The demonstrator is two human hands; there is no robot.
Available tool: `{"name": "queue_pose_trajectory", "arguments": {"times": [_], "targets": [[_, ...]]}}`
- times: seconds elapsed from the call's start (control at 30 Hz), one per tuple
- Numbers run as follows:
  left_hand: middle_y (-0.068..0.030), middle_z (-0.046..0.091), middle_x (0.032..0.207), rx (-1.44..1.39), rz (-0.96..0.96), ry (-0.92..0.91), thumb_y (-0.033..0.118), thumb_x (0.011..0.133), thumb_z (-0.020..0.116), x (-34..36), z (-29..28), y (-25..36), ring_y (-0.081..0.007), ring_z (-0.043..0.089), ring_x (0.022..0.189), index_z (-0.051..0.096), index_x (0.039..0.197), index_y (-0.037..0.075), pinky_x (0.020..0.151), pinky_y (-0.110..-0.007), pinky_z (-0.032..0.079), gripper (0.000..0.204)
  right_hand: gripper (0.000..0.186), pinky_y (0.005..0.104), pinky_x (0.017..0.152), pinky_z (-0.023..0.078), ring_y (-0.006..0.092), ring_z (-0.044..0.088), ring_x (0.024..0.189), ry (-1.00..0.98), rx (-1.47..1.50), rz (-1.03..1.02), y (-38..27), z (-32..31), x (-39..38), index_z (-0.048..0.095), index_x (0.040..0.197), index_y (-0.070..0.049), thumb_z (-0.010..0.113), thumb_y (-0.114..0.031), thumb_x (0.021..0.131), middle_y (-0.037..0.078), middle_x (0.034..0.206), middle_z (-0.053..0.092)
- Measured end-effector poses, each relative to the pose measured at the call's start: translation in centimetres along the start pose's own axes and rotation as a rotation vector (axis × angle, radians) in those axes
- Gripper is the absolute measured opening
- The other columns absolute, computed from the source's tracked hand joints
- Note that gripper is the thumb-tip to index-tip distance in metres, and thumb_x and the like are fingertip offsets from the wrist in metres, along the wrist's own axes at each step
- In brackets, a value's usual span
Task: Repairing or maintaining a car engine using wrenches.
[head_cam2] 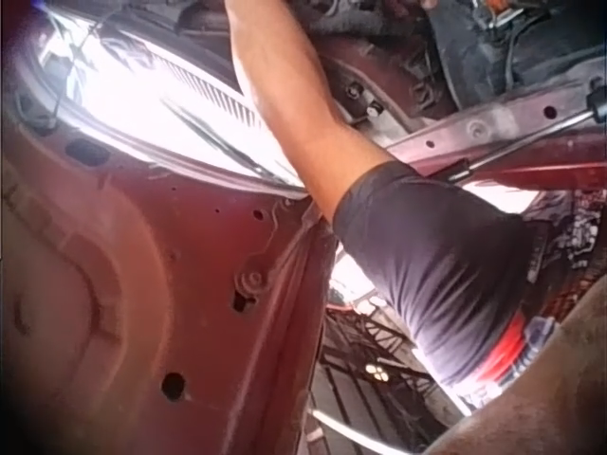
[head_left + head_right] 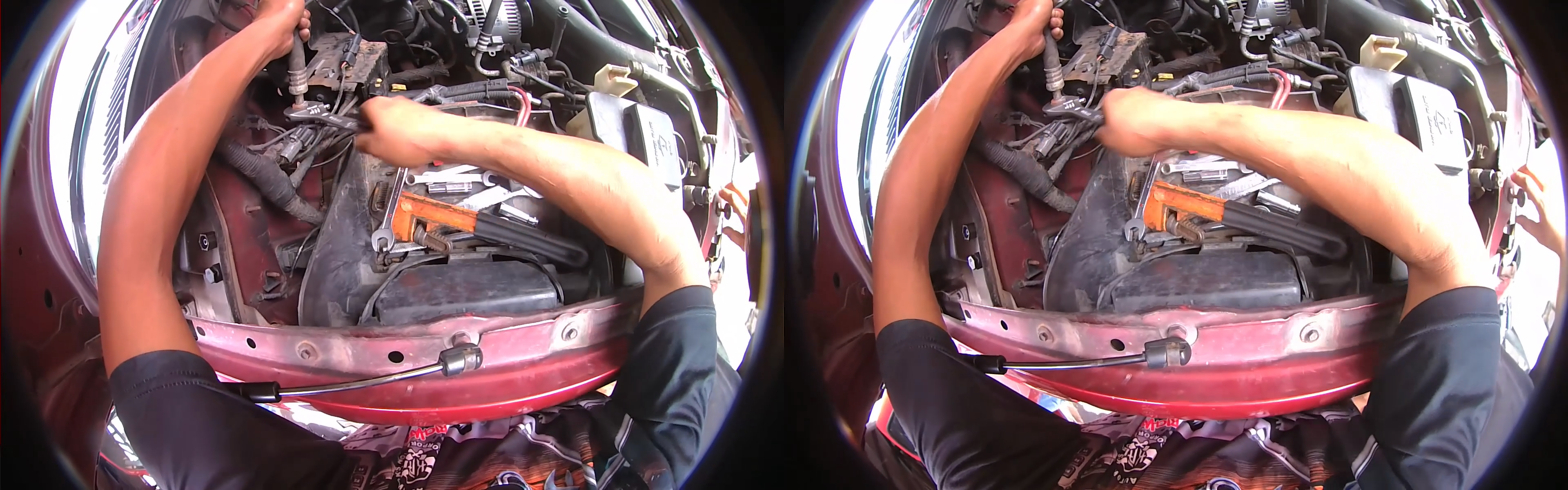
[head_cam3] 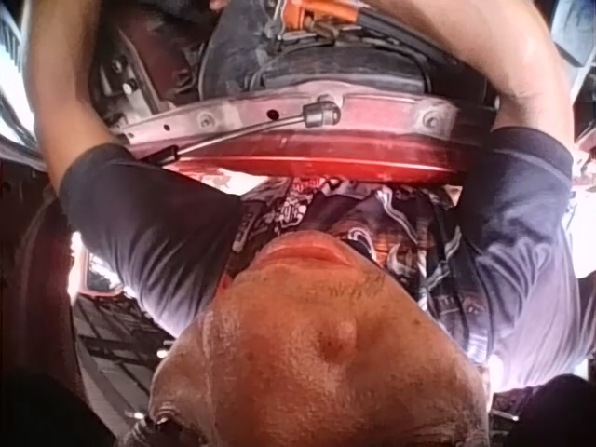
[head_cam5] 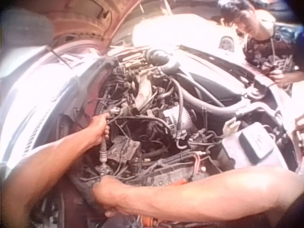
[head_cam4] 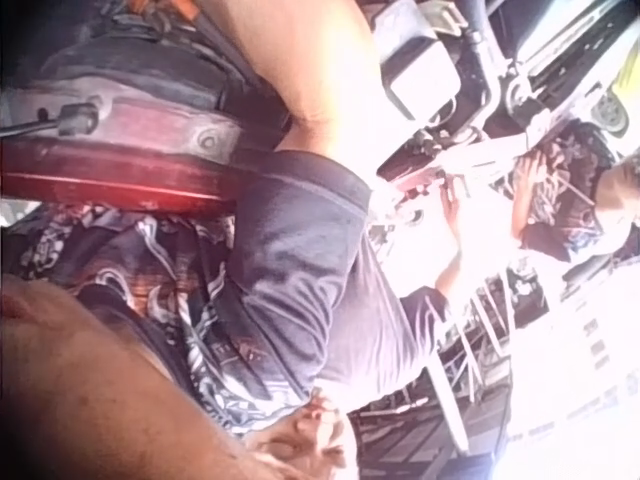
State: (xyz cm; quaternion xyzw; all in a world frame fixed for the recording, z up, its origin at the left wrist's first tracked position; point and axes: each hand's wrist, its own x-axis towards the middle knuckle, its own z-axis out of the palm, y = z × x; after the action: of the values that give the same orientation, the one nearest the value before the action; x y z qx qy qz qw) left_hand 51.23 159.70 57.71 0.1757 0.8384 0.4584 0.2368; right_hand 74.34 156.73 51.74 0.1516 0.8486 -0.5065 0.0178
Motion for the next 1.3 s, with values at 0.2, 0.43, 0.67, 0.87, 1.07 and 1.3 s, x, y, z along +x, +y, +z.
{"name": "queue_pose_trajectory", "arguments": {"times": [0.2,0.43,0.67,0.87,1.07,1.3], "targets": [[0.0009,0.038,0.056,-0.005,-0.029,-0.073,0.033,0.095,0.046,-0.2,2.1,0.3,-0.0114,0.035,0.043,0.053,0.096,0.012,0.04,-0.029,0.034,0.022,0.019,0.043,0.068,0.055,0.0336,0.066,0.085,0.264,-0.722,-0.26,7.7,-2.1,3.6,0.05,0.106,-0.004,0.048,-0.01,0.087,0.017,0.091,0.064],[0.0011,0.037,0.056,-0.01,-0.011,-0.092,0.034,0.095,0.047,0.5,2.3,2.1,-0.0109,0.034,0.042,0.05,0.087,0.013,0.04,-0.029,0.034,0.022,0.023,0.0458,0.071,0.053,0.0375,0.064,0.084,0.299,-0.512,-0.298,6.9,-0.1,4.1,0.05,0.098,0.002,0.057,-0.013,0.082,0.02,0.088,0.063],[0.0017,0.036,0.055,-0.043,-0.065,-0.065,0.037,0.095,0.046,0.1,-0.3,-0.5,-0.0113,0.035,0.042,0.048,0.087,0.014,0.04,-0.029,0.035,0.025,0.029,0.0469,0.063,0.054,0.0378,0.066,0.072,0.357,-0.579,-0.358,7.0,-2.5,1.9,0.059,0.095,-0.001,0.053,-0.029,0.089,0.02,0.074,0.066],[0.0008,0.038,0.056,-0.021,-0.013,-0.064,0.034,0.093,0.049,-0.1,0.9,0.5,-0.0118,0.036,0.043,0.053,0.094,0.013,0.04,-0.03,0.035,0.021,0.056,0.0494,0.083,0.05,0.0427,0.063,0.093,0.096,-0.234,0.01,1.5,-0.5,-0.4,0.063,0.095,0.005,0.038,-0.045,0.096,0.027,0.094,0.065],[-0.0004,0.04,0.057,-0.002,-0.006,-0.039,0.034,0.093,0.049,0.0,1.4,0.4,-0.0123,0.037,0.043,0.054,0.099,0.012,0.04,-0.03,0.036,0.024,0.039,0.0412,0.056,0.047,0.0248,0.058,0.06,-0.095,0.401,0.207,-3.4,-0.8,-1.9,0.058,0.084,0.008,0.048,-0.027,0.096,0.017,0.073,0.06],[-0.0005,0.04,0.058,-0.038,-0.049,-0.05,0.034,0.095,0.047,0.1,1.0,-0.2,-0.0121,0.037,0.043,0.052,0.1,0.011,0.04,-0.03,0.036,0.024,0.02,0.0324,0.04,0.037,0.0164,0.051,0.049,-0.111,0.953,0.326,-6.7,1.6,0.1,0.058,0.084,0.007,0.052,-0.011,0.09,0.013,0.066,0.057]]}}
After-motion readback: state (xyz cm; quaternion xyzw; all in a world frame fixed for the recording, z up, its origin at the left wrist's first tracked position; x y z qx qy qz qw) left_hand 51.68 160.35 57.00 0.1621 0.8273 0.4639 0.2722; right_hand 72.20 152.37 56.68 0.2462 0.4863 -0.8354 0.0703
